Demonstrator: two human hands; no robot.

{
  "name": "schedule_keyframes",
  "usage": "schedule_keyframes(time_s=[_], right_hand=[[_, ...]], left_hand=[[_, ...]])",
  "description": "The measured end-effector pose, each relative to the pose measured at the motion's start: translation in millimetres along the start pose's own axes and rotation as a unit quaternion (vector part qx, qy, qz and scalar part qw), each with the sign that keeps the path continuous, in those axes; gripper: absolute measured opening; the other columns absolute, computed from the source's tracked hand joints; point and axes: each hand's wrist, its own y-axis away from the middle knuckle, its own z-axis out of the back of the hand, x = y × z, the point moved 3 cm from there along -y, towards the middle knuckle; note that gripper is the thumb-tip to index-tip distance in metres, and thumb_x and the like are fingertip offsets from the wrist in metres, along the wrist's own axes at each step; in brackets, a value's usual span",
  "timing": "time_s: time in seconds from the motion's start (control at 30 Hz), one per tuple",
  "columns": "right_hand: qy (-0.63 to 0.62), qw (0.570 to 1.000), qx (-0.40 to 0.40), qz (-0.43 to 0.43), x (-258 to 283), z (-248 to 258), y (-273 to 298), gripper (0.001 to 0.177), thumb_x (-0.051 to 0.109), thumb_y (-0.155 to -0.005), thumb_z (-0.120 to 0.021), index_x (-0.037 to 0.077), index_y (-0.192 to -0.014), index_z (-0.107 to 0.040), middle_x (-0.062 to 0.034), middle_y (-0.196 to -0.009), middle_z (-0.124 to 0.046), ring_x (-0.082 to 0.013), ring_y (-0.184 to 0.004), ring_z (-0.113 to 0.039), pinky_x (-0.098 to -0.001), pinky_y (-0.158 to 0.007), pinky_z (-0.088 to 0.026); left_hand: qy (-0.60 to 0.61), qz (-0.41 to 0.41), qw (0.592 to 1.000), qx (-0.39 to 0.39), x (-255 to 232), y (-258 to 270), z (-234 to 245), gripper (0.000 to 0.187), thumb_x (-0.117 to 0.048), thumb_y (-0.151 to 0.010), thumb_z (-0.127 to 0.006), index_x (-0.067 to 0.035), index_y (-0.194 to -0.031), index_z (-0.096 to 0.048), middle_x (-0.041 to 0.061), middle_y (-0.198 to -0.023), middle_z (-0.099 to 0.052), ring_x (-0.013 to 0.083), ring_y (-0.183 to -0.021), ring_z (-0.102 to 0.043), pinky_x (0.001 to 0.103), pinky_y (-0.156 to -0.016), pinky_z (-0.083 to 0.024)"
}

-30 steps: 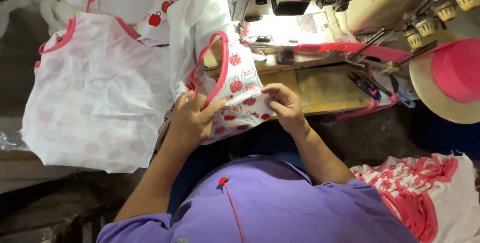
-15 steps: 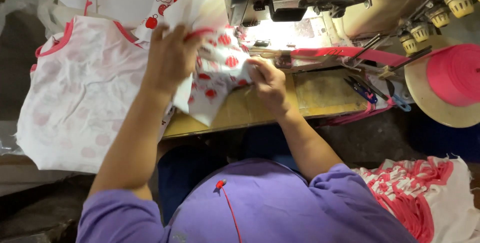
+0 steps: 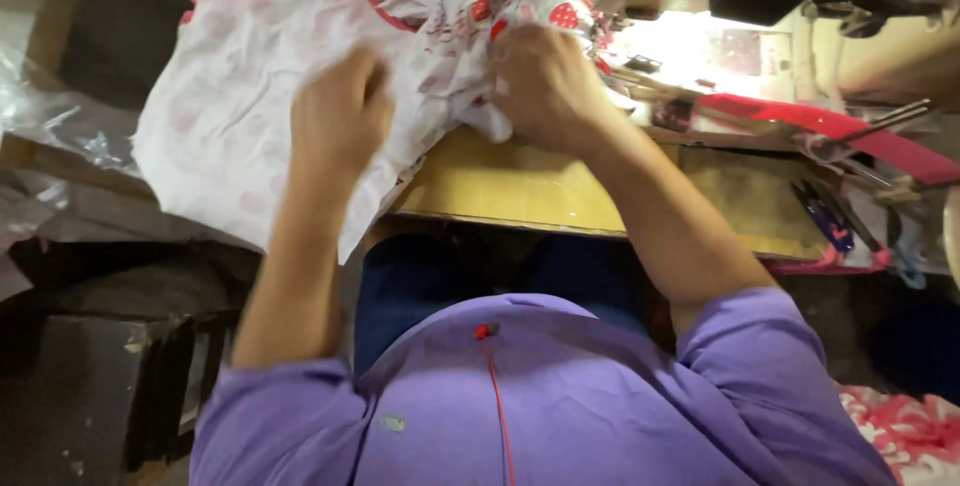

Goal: Inspecting and placing small patterned garments into plastic bags at a sewing factory workstation.

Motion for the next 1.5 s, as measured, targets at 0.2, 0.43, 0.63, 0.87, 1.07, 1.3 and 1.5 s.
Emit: schedule_keyframes(time_s=[0.2,0.43,0.63,0.87,1.07,1.3,1.5], right_hand=[[0.0,0.988,0.019,-0.154,-34,-18,-42,0.034,0.026,-0.098,-0.062,0.004,-0.123,-0.069,-0.0199,-0.142,-0.059,-0.0461,-0.124,-0.052,-0.06,-0.099,-0.044],[-0.197,0.958,-0.199,0.061,54,-61,-19,0.009,-0.003,-0.091,-0.052,0.003,-0.095,-0.058,-0.0148,-0.09,-0.056,-0.0317,-0.084,-0.055,-0.0385,-0.069,-0.048],[-0.045,0.995,-0.044,-0.076,52,-114,-36,0.045,0.017,-0.07,-0.068,0.008,-0.113,-0.059,-0.0122,-0.098,-0.052,-0.0407,-0.099,-0.06,-0.0487,-0.081,-0.057],[-0.451,0.832,-0.322,0.001,57,-98,-19,0.019,0.016,-0.097,-0.069,0.006,-0.113,-0.068,-0.0157,-0.111,-0.069,-0.0366,-0.113,-0.066,-0.0431,-0.102,-0.048],[-0.835,0.424,-0.241,-0.254,41,-129,124,0.032,-0.007,-0.092,-0.059,-0.006,-0.124,-0.062,-0.0253,-0.107,-0.07,-0.0356,-0.096,-0.073,-0.0456,-0.082,-0.058],[-0.733,0.539,-0.225,-0.35,-9,-115,229,0.016,0.007,-0.098,-0.06,-0.001,-0.109,-0.069,-0.0164,-0.094,-0.076,-0.0274,-0.082,-0.077,-0.0415,-0.07,-0.062],[-0.696,0.57,-0.256,-0.352,-18,-66,225,0.012,0.005,-0.097,-0.062,-0.002,-0.105,-0.067,-0.0175,-0.08,-0.074,-0.0265,-0.073,-0.078,-0.0387,-0.061,-0.062]], left_hand=[[-0.199,-0.033,0.974,-0.107,35,73,-59,0.043,-0.025,-0.066,-0.068,-0.012,-0.107,-0.063,0.013,-0.111,-0.053,0.0387,-0.092,-0.051,0.051,-0.065,-0.048],[-0.046,0.021,0.996,-0.07,79,77,-55,0.011,-0.008,-0.074,-0.055,-0.009,-0.077,-0.045,0.007,-0.086,-0.047,0.0314,-0.084,-0.048,0.045,-0.069,-0.042],[-0.019,0.06,0.997,-0.035,73,98,-29,0.014,-0.014,-0.073,-0.065,-0.008,-0.074,-0.053,0.01,-0.077,-0.049,0.0345,-0.079,-0.056,0.042,-0.07,-0.046],[-0.043,0.026,0.958,-0.281,30,89,69,0.028,0.002,-0.079,-0.067,-0.025,-0.081,-0.059,-0.006,-0.075,-0.045,0.0174,-0.069,-0.053,0.027,-0.072,-0.045],[0.368,-0.24,0.883,-0.164,11,-61,-105,0.012,-0.018,-0.087,-0.068,-0.007,-0.089,-0.063,0.01,-0.078,-0.054,0.0258,-0.074,-0.052,0.038,-0.074,-0.036],[-0.111,-0.396,0.897,-0.162,-93,-8,-131,0.038,-0.014,-0.092,-0.051,-0.008,-0.123,-0.071,0.013,-0.128,-0.068,0.0281,-0.117,-0.063,0.041,-0.095,-0.046],[-0.186,-0.329,0.888,-0.263,-104,-20,-162,0.041,-0.023,-0.088,-0.054,-0.009,-0.123,-0.07,0.015,-0.13,-0.064,0.03,-0.099,-0.059,0.042,-0.077,-0.045]])
